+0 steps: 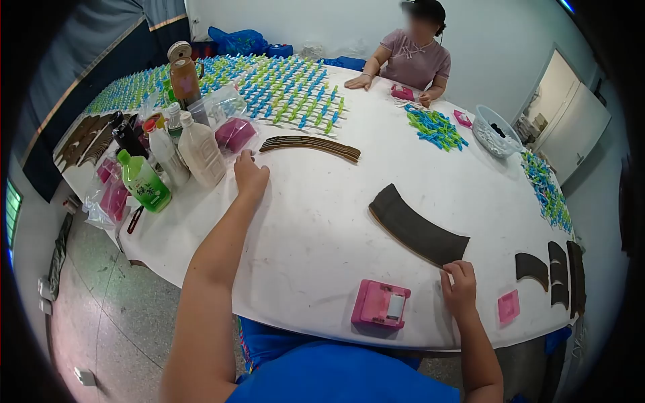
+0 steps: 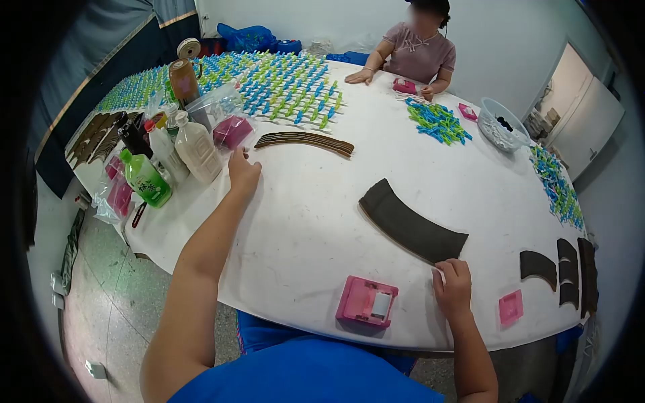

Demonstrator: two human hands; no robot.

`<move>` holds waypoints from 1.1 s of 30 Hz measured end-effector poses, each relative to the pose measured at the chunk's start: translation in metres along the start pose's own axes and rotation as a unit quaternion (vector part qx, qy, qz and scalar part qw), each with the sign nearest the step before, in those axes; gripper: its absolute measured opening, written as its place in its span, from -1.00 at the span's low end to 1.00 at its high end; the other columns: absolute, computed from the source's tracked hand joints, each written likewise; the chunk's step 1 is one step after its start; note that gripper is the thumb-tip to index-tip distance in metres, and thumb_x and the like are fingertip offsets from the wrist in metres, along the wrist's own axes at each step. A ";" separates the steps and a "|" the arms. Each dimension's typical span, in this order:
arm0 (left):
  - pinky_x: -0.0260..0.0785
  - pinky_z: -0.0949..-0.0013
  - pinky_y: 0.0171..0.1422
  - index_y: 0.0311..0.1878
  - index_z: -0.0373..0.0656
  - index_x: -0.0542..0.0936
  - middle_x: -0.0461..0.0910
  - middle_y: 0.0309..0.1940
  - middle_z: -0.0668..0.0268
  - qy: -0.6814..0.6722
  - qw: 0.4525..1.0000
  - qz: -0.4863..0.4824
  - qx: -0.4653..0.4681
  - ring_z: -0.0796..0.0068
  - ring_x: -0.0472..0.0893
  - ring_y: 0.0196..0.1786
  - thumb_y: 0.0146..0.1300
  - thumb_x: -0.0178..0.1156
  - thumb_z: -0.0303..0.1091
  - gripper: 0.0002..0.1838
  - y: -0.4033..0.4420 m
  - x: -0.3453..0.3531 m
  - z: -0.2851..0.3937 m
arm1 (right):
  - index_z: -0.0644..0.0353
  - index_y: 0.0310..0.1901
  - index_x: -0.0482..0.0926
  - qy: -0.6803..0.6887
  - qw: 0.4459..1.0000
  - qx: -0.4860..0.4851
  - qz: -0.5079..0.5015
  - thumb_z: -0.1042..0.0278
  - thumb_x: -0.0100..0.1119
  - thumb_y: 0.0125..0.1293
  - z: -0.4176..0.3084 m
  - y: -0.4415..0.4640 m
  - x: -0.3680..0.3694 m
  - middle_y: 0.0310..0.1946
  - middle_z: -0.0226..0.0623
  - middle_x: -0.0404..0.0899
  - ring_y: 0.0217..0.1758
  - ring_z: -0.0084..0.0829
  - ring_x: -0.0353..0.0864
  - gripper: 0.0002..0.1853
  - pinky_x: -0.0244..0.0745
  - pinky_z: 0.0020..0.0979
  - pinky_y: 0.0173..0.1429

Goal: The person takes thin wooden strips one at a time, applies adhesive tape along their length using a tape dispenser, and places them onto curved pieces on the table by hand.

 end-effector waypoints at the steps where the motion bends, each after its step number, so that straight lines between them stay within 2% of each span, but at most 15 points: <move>1: 0.47 0.05 0.32 0.20 -0.29 0.54 0.62 0.07 0.00 -0.001 1.000 -0.001 0.004 -0.03 0.59 0.19 0.14 0.38 -0.48 -0.48 -0.011 -0.004 0.005 | 0.26 -0.15 0.70 0.000 1.000 0.003 0.003 0.48 0.38 0.36 0.003 -0.007 -0.001 -0.17 -0.13 0.68 -0.08 -0.03 0.64 -0.91 0.56 -0.12 0.04; 3: 0.51 0.08 0.22 0.13 -0.30 0.58 0.66 -0.03 0.06 0.003 0.998 -0.058 0.025 0.05 0.63 0.09 0.15 0.40 -0.46 -0.54 -0.035 -0.001 0.020 | 0.23 -0.12 0.70 -0.045 0.999 -0.021 -0.007 0.53 0.41 0.26 0.006 -0.021 0.002 -0.07 -0.14 0.68 0.00 -0.05 0.63 -0.83 0.56 -0.09 0.11; 7: 0.55 0.13 0.15 0.05 -0.31 0.63 0.68 -0.11 0.10 -0.027 0.989 -0.129 0.067 0.12 0.66 -0.03 0.19 0.41 -0.45 -0.64 -0.088 -0.008 0.063 | 0.24 -0.10 0.71 -0.028 1.000 -0.002 0.003 0.52 0.41 0.27 0.016 -0.027 0.006 -0.07 -0.15 0.69 0.01 -0.05 0.63 -0.82 0.56 -0.07 0.15; 9: 0.56 0.19 0.10 -0.01 -0.33 0.66 0.69 -0.14 0.08 -0.093 0.975 -0.174 0.105 0.18 0.68 -0.09 0.24 0.41 -0.45 -0.72 -0.120 -0.008 0.086 | 0.24 -0.07 0.73 -0.047 0.997 -0.007 0.065 0.52 0.42 0.27 0.007 -0.021 -0.006 -0.06 -0.17 0.69 0.03 -0.05 0.64 -0.80 0.58 -0.07 0.17; 10: 0.57 0.29 0.04 -0.02 -0.34 0.65 0.71 -0.20 0.17 -0.118 0.966 -0.186 0.135 0.36 0.67 -0.16 0.28 0.43 -0.49 -0.75 -0.135 -0.010 0.098 | 0.24 -0.07 0.73 -0.045 0.997 -0.007 0.062 0.52 0.42 0.27 0.010 -0.020 -0.005 -0.06 -0.17 0.69 0.03 -0.05 0.64 -0.80 0.58 -0.07 0.17; 11: 0.57 0.29 0.04 -0.02 -0.34 0.65 0.71 -0.20 0.17 -0.115 0.967 -0.186 0.132 0.36 0.67 -0.16 0.28 0.43 -0.49 -0.75 -0.146 -0.013 0.104 | 0.24 -0.06 0.74 -0.060 0.997 -0.017 0.052 0.51 0.42 0.27 0.015 -0.019 0.000 -0.06 -0.18 0.69 0.04 -0.05 0.64 -0.80 0.58 -0.07 0.18; 13: 0.58 0.23 0.06 -0.03 -0.34 0.66 0.71 -0.15 0.09 -0.129 0.950 -0.259 0.118 0.23 0.71 -0.12 0.28 0.42 -0.44 -0.75 -0.173 -0.014 0.124 | 0.24 -0.06 0.75 -0.071 0.996 -0.029 0.041 0.51 0.42 0.27 0.020 -0.018 0.005 -0.05 -0.18 0.69 0.06 -0.05 0.64 -0.79 0.58 -0.08 0.19; 18: 0.59 0.22 0.04 -0.05 -0.33 0.67 0.71 -0.15 0.11 -0.135 0.938 -0.294 0.125 0.23 0.71 -0.13 0.31 0.40 -0.44 -0.78 -0.209 -0.021 0.146 | 0.23 -0.11 0.74 -0.071 0.996 -0.025 0.048 0.52 0.42 0.27 0.027 -0.019 0.008 -0.07 -0.19 0.68 0.07 -0.09 0.63 -0.84 0.58 -0.09 0.17; 20: 0.57 0.31 -0.02 -0.05 -0.35 0.67 0.69 -0.22 0.16 -0.144 0.932 -0.297 0.152 0.37 0.67 -0.20 0.33 0.42 -0.47 -0.79 -0.215 -0.024 0.157 | 0.21 -0.15 0.73 -0.075 0.996 -0.020 0.044 0.52 0.42 0.26 0.028 -0.016 0.009 -0.09 -0.21 0.66 0.04 -0.09 0.62 -0.87 0.57 -0.09 0.15; 21: 0.57 0.31 -0.02 -0.05 -0.35 0.67 0.69 -0.22 0.16 -0.145 0.930 -0.302 0.152 0.37 0.67 -0.20 0.33 0.42 -0.47 -0.79 -0.217 -0.025 0.163 | 0.20 -0.19 0.71 -0.080 0.996 -0.013 0.040 0.52 0.42 0.26 0.029 -0.014 0.009 -0.12 -0.22 0.65 0.01 -0.10 0.62 -0.89 0.56 -0.09 0.12; 24: 0.57 0.28 -0.02 -0.06 -0.34 0.67 0.70 -0.22 0.13 -0.124 0.923 -0.310 0.189 0.32 0.68 -0.19 0.32 0.42 -0.48 -0.81 -0.224 -0.024 0.188 | 0.16 -0.26 0.68 -0.102 0.995 -0.012 0.020 0.50 0.42 0.25 0.028 -0.007 0.010 -0.17 -0.27 0.62 -0.02 -0.12 0.60 -0.92 0.53 -0.10 0.10; 28: 0.59 0.22 0.00 -0.08 -0.31 0.67 0.71 -0.19 0.10 -0.139 0.906 -0.308 0.255 0.22 0.71 -0.13 0.33 0.41 -0.46 -0.82 -0.241 -0.021 0.222 | 0.14 -0.26 0.67 -0.116 0.993 -0.019 -0.004 0.48 0.43 0.26 0.025 0.002 0.005 -0.17 -0.30 0.63 -0.02 -0.13 0.61 -0.91 0.52 -0.11 0.11; 31: 0.58 0.15 0.03 -0.09 -0.27 0.68 0.71 -0.19 0.10 -0.140 0.893 -0.312 0.293 0.14 0.72 -0.09 0.32 0.41 -0.45 -0.84 -0.254 -0.022 0.244 | 0.18 -0.23 0.66 -0.096 0.995 -0.016 -0.023 0.49 0.47 0.23 0.020 0.008 0.002 -0.17 -0.25 0.65 -0.05 -0.11 0.62 -0.85 0.52 -0.10 0.07; 33: 0.57 0.11 0.06 -0.10 -0.24 0.68 0.71 -0.19 0.11 -0.141 0.883 -0.320 0.314 0.09 0.71 -0.06 0.31 0.39 -0.44 -0.85 -0.262 -0.019 0.255 | 0.13 -0.20 0.65 -0.070 0.996 -0.010 -0.045 0.43 0.47 0.25 0.020 0.010 0.001 -0.16 -0.28 0.63 0.00 -0.14 0.63 -0.84 0.53 -0.10 0.12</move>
Point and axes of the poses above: each hand's wrist, its own y-axis towards the middle knuckle, its own x-axis out of the palm, z = x × y, the point moved 9 cm from there along y, towards the middle knuckle
